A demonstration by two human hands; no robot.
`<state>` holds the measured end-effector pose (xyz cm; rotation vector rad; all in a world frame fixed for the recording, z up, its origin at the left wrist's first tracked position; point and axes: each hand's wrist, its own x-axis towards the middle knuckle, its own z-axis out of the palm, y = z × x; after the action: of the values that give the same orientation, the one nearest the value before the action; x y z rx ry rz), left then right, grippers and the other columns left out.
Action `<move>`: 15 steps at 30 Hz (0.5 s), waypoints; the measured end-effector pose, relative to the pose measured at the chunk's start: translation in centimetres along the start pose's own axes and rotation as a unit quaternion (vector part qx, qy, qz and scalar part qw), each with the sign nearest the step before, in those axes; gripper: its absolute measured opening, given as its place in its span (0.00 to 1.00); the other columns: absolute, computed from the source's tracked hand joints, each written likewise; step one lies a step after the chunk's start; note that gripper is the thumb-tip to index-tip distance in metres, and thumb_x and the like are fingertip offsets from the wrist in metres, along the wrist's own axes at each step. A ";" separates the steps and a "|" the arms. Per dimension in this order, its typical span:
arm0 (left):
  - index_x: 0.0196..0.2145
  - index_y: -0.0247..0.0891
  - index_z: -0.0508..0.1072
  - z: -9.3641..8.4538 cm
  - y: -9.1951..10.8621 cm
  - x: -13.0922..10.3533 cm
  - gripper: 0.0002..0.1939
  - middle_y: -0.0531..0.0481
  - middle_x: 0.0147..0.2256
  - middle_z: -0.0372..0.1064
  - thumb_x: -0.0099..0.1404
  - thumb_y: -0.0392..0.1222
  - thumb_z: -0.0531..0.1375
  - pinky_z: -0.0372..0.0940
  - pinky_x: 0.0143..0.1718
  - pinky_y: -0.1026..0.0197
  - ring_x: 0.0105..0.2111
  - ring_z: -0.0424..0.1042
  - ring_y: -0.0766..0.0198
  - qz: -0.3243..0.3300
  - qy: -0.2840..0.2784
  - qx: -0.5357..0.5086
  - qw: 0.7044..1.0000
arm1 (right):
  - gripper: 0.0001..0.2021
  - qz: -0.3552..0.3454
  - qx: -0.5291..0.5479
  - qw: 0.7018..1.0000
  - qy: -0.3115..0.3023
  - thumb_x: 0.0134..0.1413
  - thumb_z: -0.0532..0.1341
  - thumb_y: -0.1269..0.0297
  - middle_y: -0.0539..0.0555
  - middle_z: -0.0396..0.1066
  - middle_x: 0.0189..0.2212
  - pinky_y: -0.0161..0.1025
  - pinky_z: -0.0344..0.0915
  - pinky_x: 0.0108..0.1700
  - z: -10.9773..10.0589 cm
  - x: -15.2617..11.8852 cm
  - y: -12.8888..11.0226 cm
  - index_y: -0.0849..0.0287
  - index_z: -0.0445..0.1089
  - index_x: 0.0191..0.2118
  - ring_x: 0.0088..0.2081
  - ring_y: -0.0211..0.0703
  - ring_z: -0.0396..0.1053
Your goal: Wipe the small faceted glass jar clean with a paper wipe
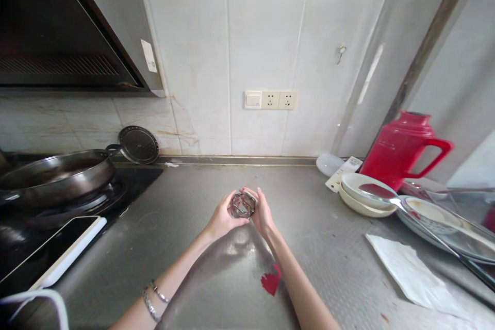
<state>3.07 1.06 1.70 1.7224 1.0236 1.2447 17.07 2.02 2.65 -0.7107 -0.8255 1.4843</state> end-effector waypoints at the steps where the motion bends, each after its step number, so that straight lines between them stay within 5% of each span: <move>1: 0.54 0.38 0.62 -0.1 0.2 0.0 0.44 0.41 0.49 0.63 0.40 0.41 0.73 0.60 0.54 0.49 0.51 0.65 0.51 0.011 0.005 0.015 1.000 | 0.22 0.003 0.008 1.000 0.002 0.53 0.55 0.46 0.58 0.77 0.41 0.49 0.69 0.46 0.2 -0.1 0.0 0.59 0.75 0.39 0.43 0.53 0.74; 9: 0.49 0.38 0.59 0.1 0.9 -0.3 0.37 0.41 0.47 0.66 0.44 0.41 0.71 0.62 0.50 0.50 0.47 0.68 0.53 0.015 0.070 0.029 0.997 | 0.21 -0.024 0.047 0.998 0.023 0.45 0.62 0.45 0.54 0.78 0.37 0.47 0.67 0.49 2.3 -1.0 1.1 0.57 0.75 0.36 0.44 0.53 0.73; 15: 0.58 0.35 0.53 0.1 0.0 -0.2 0.49 0.34 0.53 0.63 0.43 0.44 0.72 0.57 0.56 0.44 0.55 0.64 0.46 -0.023 0.099 0.033 0.994 | 0.20 -0.055 0.056 0.996 0.049 0.42 0.66 0.47 0.50 0.77 0.40 0.41 0.65 0.50 2.6 -0.9 2.3 0.54 0.75 0.39 0.47 0.49 0.70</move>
<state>3.12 0.87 1.60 1.6383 1.2259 1.3866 13.77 0.89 2.17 -0.6390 -0.6906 1.3749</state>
